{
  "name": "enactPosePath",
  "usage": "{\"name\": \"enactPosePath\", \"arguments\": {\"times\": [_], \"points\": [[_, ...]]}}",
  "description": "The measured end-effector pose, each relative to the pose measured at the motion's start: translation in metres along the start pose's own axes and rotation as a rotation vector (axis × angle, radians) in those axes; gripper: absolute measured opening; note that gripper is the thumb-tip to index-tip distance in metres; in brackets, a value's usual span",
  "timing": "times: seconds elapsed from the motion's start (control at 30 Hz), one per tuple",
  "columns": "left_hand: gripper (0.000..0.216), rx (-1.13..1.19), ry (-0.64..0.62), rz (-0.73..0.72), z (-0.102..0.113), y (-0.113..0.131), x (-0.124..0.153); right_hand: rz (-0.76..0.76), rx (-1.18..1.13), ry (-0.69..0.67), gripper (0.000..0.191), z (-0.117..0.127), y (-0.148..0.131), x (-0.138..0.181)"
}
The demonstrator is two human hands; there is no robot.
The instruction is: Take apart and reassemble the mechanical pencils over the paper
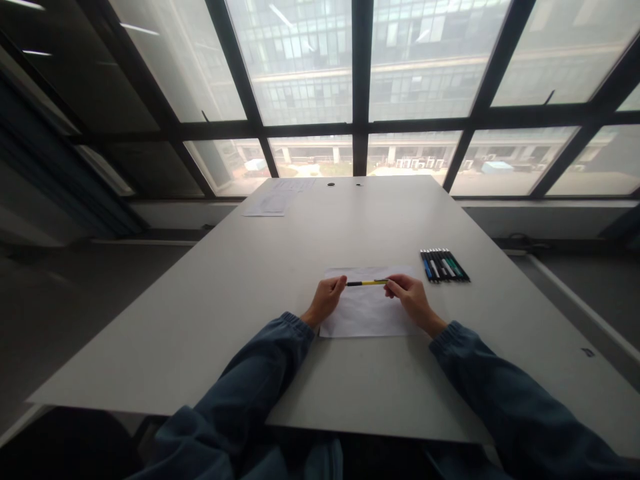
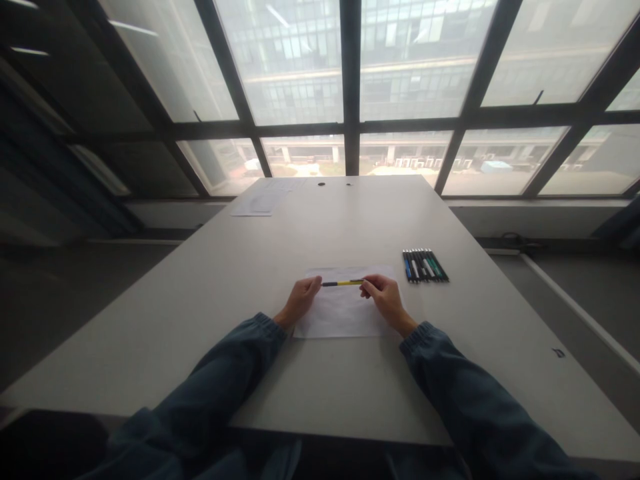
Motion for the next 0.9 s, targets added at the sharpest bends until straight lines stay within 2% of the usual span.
{"name": "enactPosePath", "arguments": {"times": [0.17, 0.4, 0.5, 0.73, 0.9], "points": [[0.057, 0.017, 0.0, 0.015, 0.0004, 0.0009, -0.0002, -0.004, 0.005, 0.008, 0.037, 0.0016, 0.0, 0.0002], [0.034, 0.168, 0.047, 0.013, 0.0016, 0.0047, -0.001, -0.008, -0.003, 0.075, 0.035, 0.0061, -0.0003, 0.0004], [0.032, 0.209, 0.034, 0.015, -0.0007, 0.001, -0.0007, -0.021, -0.019, 0.124, 0.035, 0.0088, 0.0023, -0.0005], [0.025, 0.091, 0.016, -0.049, -0.0003, -0.0023, -0.0017, -0.023, -0.042, 0.138, 0.029, 0.0095, 0.0027, -0.0018], [0.026, 0.074, 0.046, -0.025, 0.0009, -0.0031, -0.0015, -0.022, -0.026, 0.134, 0.027, 0.0097, 0.0028, -0.0023]]}}
Point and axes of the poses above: each hand's wrist, its own x-axis away from the middle knuckle, its own z-axis out of the back of the hand, y = z × x, the point moved 2 cm from there along -x, towards the middle knuckle, and after that the axes turned 4 degrees about -y, right-handed, at the moved point
